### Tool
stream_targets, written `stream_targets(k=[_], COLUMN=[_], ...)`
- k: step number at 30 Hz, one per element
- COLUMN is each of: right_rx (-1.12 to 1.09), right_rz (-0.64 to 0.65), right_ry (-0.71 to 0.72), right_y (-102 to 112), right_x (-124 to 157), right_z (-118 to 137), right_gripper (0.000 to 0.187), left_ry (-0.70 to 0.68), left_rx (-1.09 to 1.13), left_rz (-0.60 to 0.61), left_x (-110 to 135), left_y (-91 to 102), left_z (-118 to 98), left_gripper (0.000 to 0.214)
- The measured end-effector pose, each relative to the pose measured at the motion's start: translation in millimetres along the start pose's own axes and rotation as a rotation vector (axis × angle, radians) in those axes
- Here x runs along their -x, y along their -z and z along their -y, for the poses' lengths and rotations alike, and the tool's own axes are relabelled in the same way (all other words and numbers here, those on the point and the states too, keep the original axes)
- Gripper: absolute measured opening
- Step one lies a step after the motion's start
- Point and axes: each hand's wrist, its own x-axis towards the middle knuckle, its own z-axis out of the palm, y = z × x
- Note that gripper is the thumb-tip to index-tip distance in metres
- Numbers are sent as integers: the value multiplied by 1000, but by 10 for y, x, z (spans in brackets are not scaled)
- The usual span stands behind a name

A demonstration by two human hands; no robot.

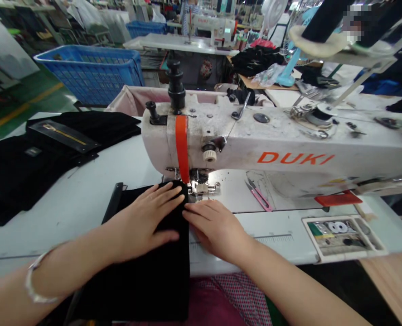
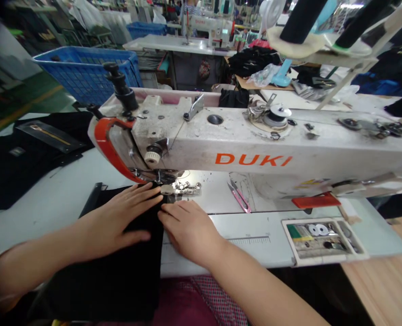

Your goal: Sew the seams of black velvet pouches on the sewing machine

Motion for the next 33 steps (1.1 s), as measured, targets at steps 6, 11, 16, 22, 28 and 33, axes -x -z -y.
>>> stream_targets(k=[6, 11, 16, 22, 28, 33], right_rx=[-307, -691, -1187, -1311, -1406, -1433], right_rz=[55, 225, 116, 47, 75, 111], right_ry=[-354, -719, -1003, -1043, -1111, -1135], right_y=[44, -135, -369, -472, -428, -404], right_x=[635, 761, 689, 719, 738, 794], right_z=[669, 852, 922, 1000, 1029, 1043], right_gripper=[32, 32, 34, 41, 40, 38], left_ry=[-195, 72, 193, 33, 4, -52], left_rx=[-267, -10, 161, -87, -57, 83], left_rz=[-65, -64, -235, -134, -149, -172], left_x=[706, 1006, 1056, 953, 966, 994], left_y=[-228, -276, -85, -345, -398, -375], left_z=[-838, -836, -857, -982, -1026, -1074], left_gripper=[71, 64, 57, 57, 47, 35])
